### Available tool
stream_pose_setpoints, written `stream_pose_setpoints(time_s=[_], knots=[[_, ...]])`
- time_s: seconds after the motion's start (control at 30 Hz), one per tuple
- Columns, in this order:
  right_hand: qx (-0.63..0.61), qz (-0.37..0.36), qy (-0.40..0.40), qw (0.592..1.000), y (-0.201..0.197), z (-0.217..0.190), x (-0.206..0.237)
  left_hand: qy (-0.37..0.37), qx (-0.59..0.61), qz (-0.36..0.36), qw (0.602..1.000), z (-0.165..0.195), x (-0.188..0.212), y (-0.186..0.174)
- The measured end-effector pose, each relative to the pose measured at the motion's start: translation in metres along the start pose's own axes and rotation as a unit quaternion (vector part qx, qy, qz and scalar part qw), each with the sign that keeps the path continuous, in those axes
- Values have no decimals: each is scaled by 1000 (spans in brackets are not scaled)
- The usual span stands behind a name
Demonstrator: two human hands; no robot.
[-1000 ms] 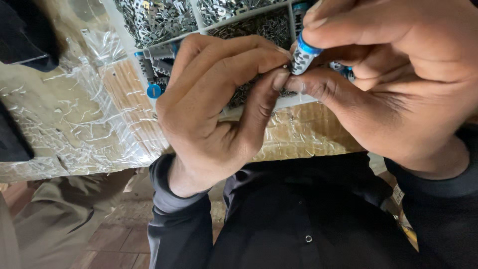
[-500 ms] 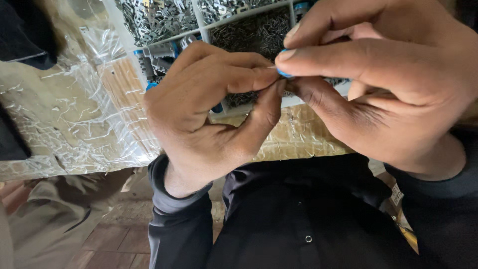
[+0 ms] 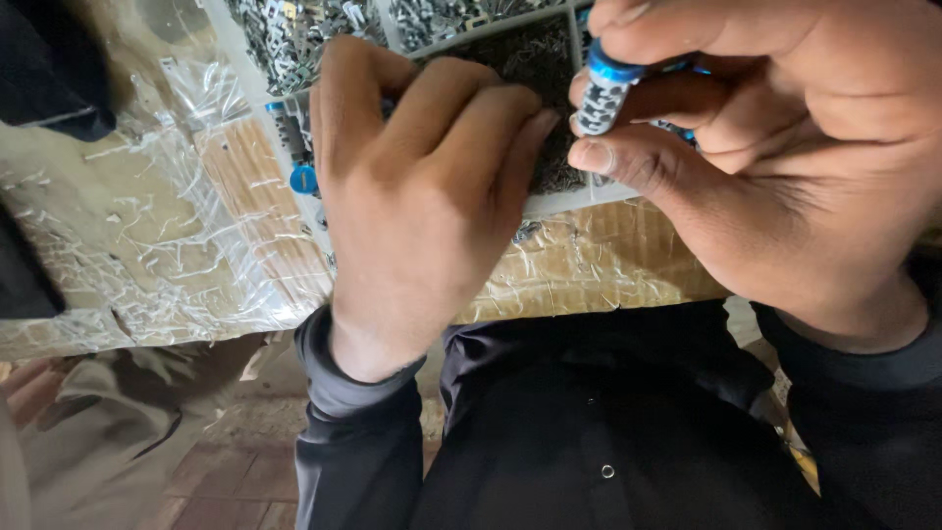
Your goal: The person sits at a workbench and assembles small hardware fittings by hand, picking a cylindrical body and a blue-capped insert from a compartment tray, pressing and twisting the parts together, and setting completed assemblies aside. The person repeats this assembly cycle with multiple components throughout the episode.
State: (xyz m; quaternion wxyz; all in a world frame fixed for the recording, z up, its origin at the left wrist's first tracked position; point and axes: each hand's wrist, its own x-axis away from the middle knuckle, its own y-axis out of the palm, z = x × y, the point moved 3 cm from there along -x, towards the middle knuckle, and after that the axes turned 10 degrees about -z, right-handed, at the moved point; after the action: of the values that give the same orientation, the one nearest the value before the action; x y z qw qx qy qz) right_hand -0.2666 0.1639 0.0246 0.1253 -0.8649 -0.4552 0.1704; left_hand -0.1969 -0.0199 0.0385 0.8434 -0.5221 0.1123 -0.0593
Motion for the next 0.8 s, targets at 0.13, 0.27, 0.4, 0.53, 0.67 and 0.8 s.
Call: stream_pose_setpoints(time_s=[0.13,0.27,0.4,0.53,0.67,0.8], knots=[[-3,2,30,1000,1,5,6,-33,118,14,992,-3,5,1],[-14,1,-14,1000,2,7,3,-7,220,43,975,-3,8,-2],[-18,-3,-30,999,1,7,0,-10,217,28,976,-1,10,-3],[17,-2,-38,999,0,5,0,-12,206,31,978,-1,12,0],[51,-2,-55,997,-1,5,1,1,200,40,979,-1,11,0],[81,-7,-93,992,-4,10,-1,-7,188,31,982,0,9,-3]])
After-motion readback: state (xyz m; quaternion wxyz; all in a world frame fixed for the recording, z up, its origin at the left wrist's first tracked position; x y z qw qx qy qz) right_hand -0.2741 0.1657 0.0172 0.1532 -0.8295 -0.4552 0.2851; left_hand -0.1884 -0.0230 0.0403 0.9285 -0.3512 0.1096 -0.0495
